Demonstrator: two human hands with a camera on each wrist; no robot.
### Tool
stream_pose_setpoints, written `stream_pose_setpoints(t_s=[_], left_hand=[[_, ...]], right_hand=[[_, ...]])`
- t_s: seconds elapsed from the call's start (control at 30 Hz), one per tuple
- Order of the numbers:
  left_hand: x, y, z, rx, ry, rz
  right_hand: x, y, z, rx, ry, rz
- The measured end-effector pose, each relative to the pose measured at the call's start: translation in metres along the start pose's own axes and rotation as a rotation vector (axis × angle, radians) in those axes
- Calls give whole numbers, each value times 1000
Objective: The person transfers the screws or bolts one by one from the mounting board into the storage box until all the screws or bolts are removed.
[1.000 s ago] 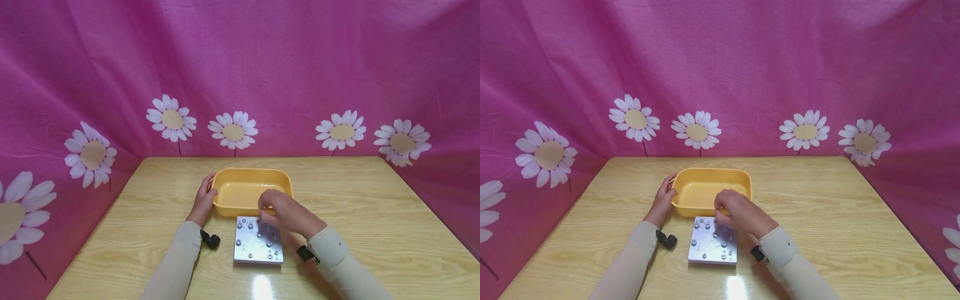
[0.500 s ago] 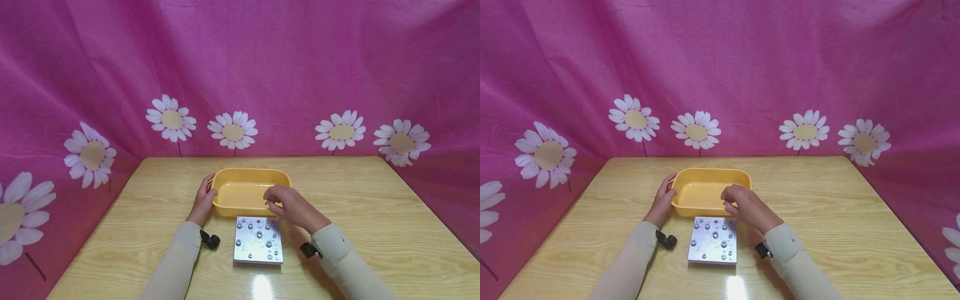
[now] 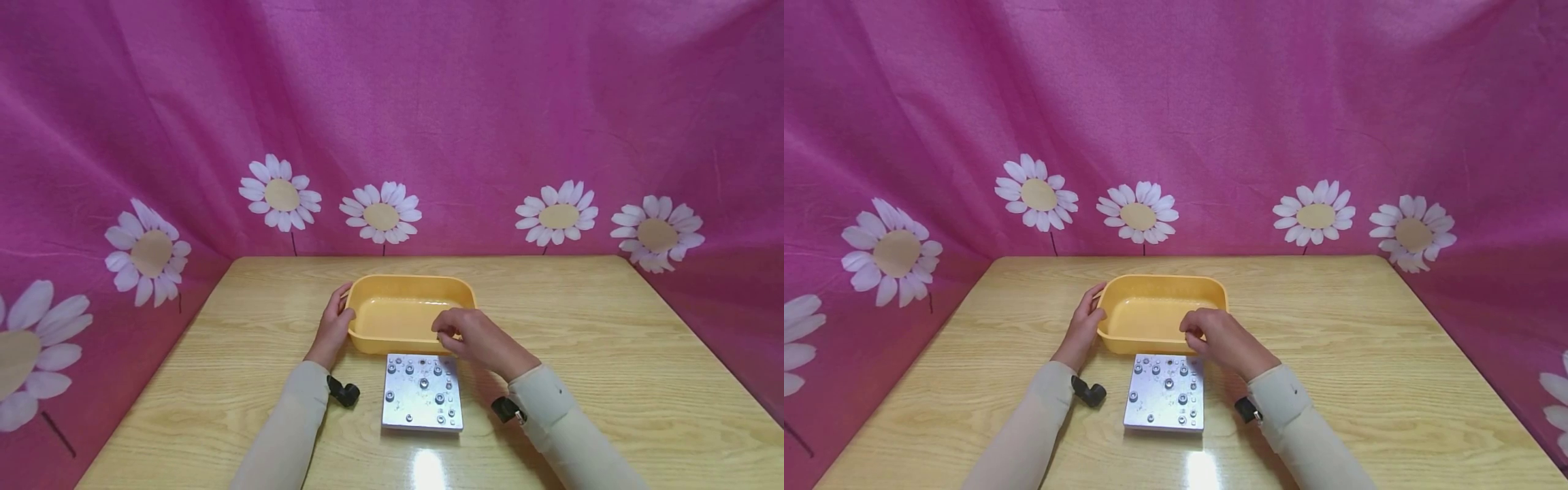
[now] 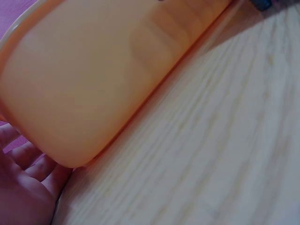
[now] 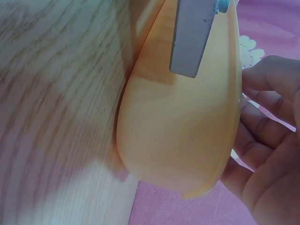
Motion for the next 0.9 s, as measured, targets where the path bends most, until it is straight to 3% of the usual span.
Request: stream_pose_setpoints(t_s=[0.07,0.23,0.3,0.9], left_hand=[[0,-8,-5,-13,16,3],[0,-6,-5,-2,10,4],[0,2,0,8,-6,5],[0,1,-1,21,-40,18]], right_hand=[[-1,0,0,-5,0,1],[-3,-1,-1,-22,-7,9],[-3,-1,-2,-23,-7,11],[-4,2,-1,-58,-23,14]])
Point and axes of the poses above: each hand's wrist, its own z-axis towards the middle knuckle, its own x-axis out of the palm, y = z × x, the point moved 5 cm from there along z, towards the middle knuckle, and after that the axes turned 12 degrees about -y, right-handed, at the moved point
